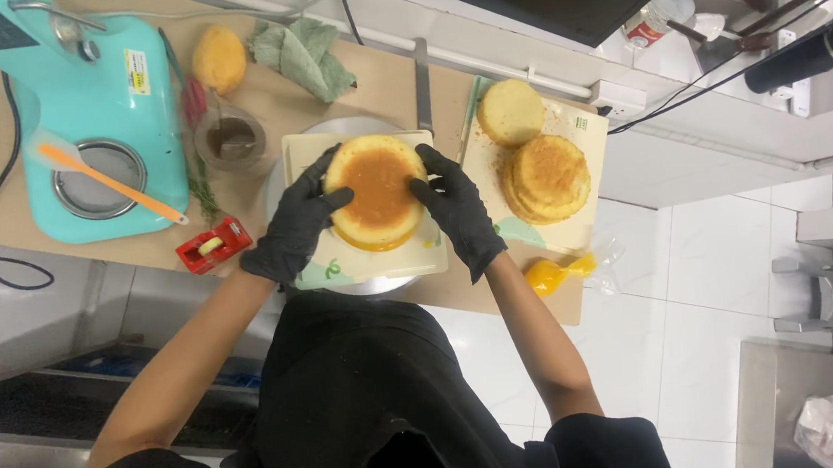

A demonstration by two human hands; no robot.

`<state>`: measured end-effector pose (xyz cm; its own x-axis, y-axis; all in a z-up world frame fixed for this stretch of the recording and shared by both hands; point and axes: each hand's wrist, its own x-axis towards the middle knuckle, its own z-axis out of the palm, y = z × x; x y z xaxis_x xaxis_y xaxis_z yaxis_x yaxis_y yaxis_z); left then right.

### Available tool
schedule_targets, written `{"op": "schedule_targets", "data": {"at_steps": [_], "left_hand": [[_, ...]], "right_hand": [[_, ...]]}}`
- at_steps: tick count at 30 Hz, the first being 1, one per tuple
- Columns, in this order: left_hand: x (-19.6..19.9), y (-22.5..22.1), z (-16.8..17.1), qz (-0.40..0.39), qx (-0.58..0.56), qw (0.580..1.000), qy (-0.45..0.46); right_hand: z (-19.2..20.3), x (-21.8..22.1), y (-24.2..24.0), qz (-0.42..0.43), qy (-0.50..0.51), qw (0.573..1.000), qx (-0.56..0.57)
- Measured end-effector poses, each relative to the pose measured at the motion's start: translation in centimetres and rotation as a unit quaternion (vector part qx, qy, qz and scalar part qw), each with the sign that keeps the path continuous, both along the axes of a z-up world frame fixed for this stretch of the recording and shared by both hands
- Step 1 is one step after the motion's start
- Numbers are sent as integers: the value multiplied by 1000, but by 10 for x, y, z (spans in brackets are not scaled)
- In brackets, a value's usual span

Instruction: The person fills a piping bag with yellow filling from a large bowl, pipes the filling in a spiral onto round sponge cake layers on a turntable, stacks additional cake layers on top, and places the finished filled cake aside. They then cut the piping bag tip with scissors and prepare the next cake layer.

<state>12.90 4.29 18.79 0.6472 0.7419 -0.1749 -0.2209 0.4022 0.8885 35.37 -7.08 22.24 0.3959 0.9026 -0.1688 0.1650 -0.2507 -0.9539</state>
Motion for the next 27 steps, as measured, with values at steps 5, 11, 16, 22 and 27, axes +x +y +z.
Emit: {"op": "schedule_targets", "data": {"at_steps": [5,11,16,22,27], "left_hand": [[-1,-1,8,1,289,937,194],[-1,9,0,-21,430,849,308],[1,19,8,-49,432,844,314],[2,29,0,-52,449,850,270],[6,32,-12,-46,481,834,267]], "right_hand": [[-4,-10,-6,-11,-75,997,15],[-10,-16,-3,-16,-209,977,23],[-11,-24,5,-38,-316,948,-27],[-17,-29,5,-55,-334,941,25],[-15,-33,6,-53,-352,934,9]]}}
